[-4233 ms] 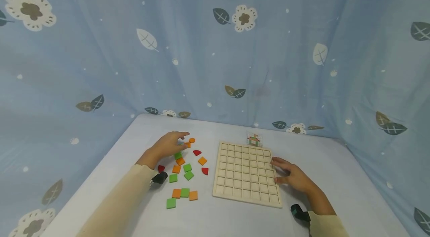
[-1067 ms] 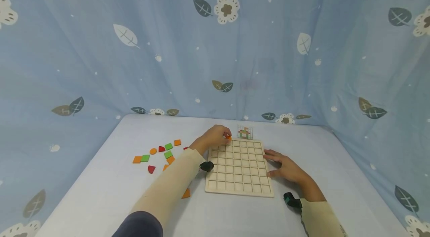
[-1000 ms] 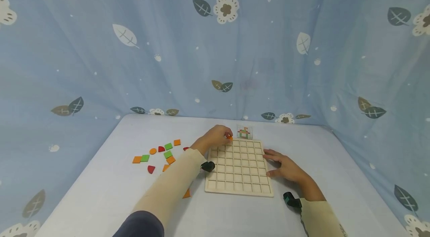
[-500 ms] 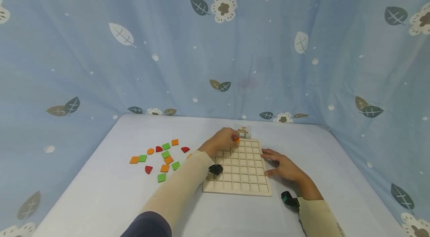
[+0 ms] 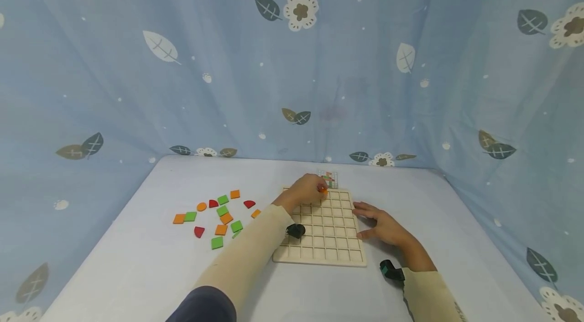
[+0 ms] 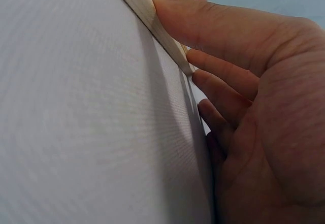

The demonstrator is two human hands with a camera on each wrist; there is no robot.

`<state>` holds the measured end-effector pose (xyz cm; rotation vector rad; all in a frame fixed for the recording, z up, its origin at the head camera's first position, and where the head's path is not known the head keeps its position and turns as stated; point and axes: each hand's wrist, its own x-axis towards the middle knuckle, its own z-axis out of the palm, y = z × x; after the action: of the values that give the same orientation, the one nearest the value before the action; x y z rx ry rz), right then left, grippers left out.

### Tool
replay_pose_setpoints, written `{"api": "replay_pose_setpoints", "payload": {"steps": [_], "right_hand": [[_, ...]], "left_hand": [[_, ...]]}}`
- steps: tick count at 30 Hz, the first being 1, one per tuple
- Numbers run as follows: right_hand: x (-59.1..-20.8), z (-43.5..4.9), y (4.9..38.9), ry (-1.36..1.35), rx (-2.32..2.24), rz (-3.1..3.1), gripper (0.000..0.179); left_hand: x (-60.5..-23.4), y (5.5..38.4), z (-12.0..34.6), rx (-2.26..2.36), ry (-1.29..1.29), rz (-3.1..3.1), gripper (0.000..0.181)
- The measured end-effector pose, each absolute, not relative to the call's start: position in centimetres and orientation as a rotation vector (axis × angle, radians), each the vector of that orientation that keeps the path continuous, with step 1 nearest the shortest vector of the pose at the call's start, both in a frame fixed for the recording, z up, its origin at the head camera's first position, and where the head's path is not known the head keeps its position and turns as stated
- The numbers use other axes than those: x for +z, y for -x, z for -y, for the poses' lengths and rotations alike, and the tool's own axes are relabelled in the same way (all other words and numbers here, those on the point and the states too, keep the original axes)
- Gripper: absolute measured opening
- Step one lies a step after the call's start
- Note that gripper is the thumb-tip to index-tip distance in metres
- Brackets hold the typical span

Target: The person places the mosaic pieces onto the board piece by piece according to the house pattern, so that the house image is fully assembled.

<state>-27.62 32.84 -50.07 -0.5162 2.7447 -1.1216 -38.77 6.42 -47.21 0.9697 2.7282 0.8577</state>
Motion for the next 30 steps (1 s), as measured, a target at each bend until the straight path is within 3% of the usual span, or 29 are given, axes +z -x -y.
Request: {"api": "replay_pose_setpoints", "payload": {"steps": [30], "right_hand": [[-49.7,-32.7,27.5,0.52,-1.118,-2.757,0.077]], "left_hand": [[-46.9,38.6,-7.7,0.767,-0.921,-2.747,0.023]]}}
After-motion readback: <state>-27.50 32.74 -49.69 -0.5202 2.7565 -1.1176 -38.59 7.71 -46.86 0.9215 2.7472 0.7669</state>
